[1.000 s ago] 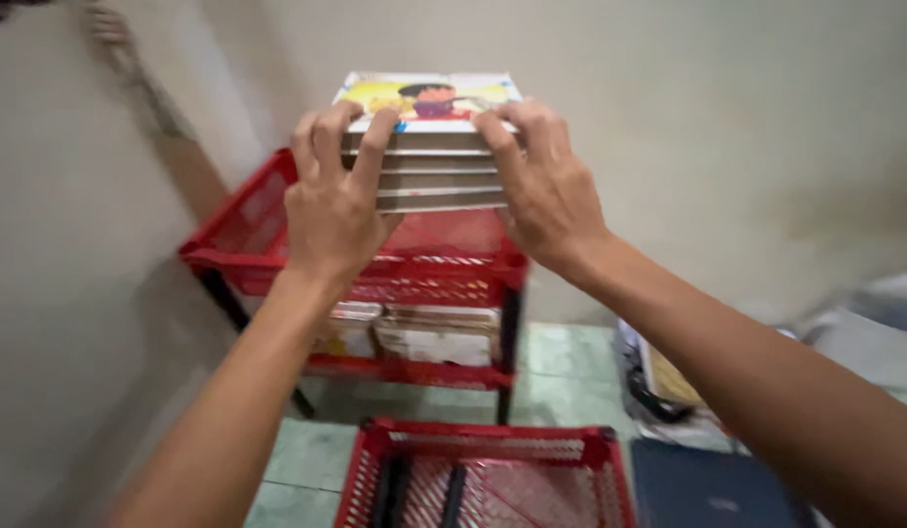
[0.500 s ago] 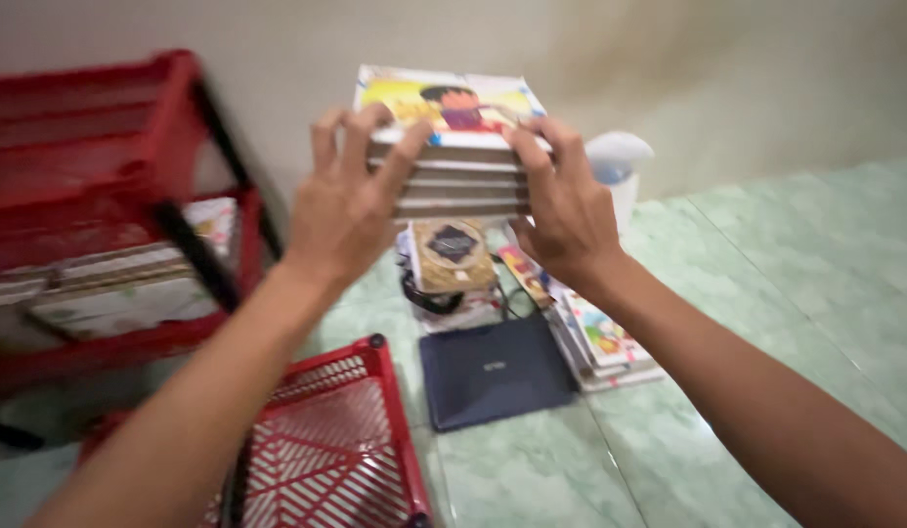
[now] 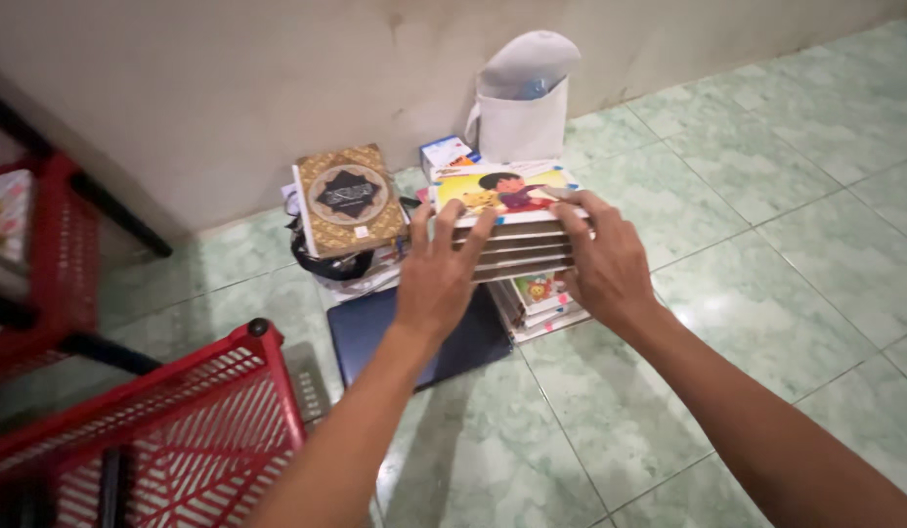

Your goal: The person disassembles a red plastic shelving unit by removing its black support poles. They then reassemble the unit by inserting the poles back into the baskets and stacking them to form a two-tier shelf.

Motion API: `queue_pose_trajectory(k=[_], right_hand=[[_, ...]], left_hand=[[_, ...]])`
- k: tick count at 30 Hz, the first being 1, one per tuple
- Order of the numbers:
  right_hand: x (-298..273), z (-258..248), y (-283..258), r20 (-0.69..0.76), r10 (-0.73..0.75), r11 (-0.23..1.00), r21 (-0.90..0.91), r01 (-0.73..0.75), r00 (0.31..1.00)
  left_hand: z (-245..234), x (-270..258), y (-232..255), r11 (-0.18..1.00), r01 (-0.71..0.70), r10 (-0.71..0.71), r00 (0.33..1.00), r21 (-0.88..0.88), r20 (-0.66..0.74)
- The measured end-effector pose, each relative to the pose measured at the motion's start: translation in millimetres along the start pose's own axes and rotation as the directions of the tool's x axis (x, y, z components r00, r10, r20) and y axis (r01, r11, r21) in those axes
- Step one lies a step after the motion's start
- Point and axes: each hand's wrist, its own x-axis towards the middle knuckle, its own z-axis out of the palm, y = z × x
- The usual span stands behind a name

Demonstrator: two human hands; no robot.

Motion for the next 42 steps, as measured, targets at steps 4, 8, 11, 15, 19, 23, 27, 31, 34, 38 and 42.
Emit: queue_pose_trajectory(k=[4,8,11,15,19,23,27,31,34,38,42], right_hand=[[-22.1,19.3,39.3,-0.056,0.037,0.998,-0.047,-0.040,0.998],[-51.5,43.5,68.5,-0.054,0.082,0.995,-0.060,-0.085,0.995],[-71.6,58.4,79.4,0.019,0.163,0.985,-0.057,-0.162,0.986],[-85.1,64.9,85.7,0.043,0.182,0.981,0.056,-0.184,0.982],[-75.6,53.9,86.4,0.226,0.232,0.964,0.075,-0.255,0.946],[-64.7,40.2,83.6,0.303,0.208,0.967,0.077,-0.241,0.930],[-57.7,34.0,82.0,0.381,0.283,0.954,-0.018,-0.299,0.880],[-56.1,31.2,80.8,0.345,0.257,0.965,-0.037,-0.261,0.902],[-60.8,28.5,76.5,0.303,0.284,0.957,-0.039,-0.286,0.910],[-66.0,34.3,75.8,0.411,0.517,0.835,-0.049,-0.548,0.751],[-80.2,42.9,78.7,0.357,0.497,0.836,0.046,-0.547,0.791]], left_hand=[[56.8,1.8,17.7,0.999,-0.043,0.045,0.996,0.020,-0.081],[98.3,-6.7,36.4,0.999,-0.033,0.031,0.998,-0.033,-0.056],[104.7,-26.7,47.3,0.993,-0.007,0.011,1.000,-0.121,0.028],[93.2,-49.3,43.5,0.949,0.008,0.047,0.985,-0.314,0.167],[82.6,-47.3,33.6,0.912,0.093,-0.028,0.986,-0.400,0.167],[79.5,-42.8,38.2,0.723,0.496,-0.323,0.858,-0.480,0.400],[83.9,-43.7,41.7,0.567,0.706,-0.448,0.697,-0.425,0.560],[101.8,-45.4,41.2,0.400,0.858,-0.589,0.510,-0.323,0.627],[117.7,-39.1,40.0,-0.279,0.931,-0.384,0.116,-0.235,0.916],[116.8,-28.5,33.4,-0.297,0.934,-0.353,0.084,-0.196,0.932],[108.4,-18.1,26.5,-0.384,0.907,-0.232,0.088,-0.174,0.969]])
